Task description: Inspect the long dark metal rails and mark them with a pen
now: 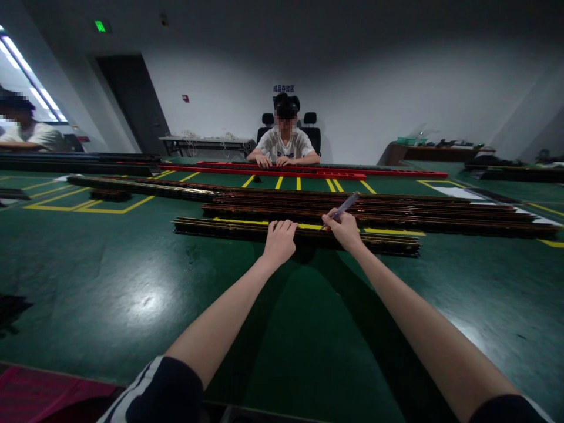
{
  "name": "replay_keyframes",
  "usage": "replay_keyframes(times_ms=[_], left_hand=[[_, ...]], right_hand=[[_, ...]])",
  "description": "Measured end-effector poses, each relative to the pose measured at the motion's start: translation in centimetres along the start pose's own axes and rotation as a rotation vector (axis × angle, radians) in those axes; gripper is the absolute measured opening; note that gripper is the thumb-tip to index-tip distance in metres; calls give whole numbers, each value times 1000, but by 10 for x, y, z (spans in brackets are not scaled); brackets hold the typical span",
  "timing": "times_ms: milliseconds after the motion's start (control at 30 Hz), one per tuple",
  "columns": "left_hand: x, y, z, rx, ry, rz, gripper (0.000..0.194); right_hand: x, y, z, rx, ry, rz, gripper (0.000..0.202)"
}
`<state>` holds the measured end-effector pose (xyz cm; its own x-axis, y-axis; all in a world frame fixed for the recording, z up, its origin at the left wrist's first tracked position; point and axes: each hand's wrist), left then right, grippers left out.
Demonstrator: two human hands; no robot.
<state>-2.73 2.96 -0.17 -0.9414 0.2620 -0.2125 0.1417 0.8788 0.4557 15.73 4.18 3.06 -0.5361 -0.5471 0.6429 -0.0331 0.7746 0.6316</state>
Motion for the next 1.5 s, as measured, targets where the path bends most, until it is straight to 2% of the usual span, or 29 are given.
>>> replay_keyframes(times_ms=[367,1500], left_hand=[[-1,-1,-3,10,-63,21,37],[-2,1,1,3,7,23,29]], right_hand=[[4,0,0,15,-1,10,17],[5,-1,1,11,-18,16,18]])
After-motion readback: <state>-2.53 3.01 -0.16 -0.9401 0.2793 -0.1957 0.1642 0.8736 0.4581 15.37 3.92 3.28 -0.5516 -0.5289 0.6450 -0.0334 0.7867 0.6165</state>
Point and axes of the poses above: each hand's wrist, its own y-axis towards the middle knuckle, its own z-axis out of the palm, x = y × z, and after that the axes turned 13 degrees about -z, right-handed
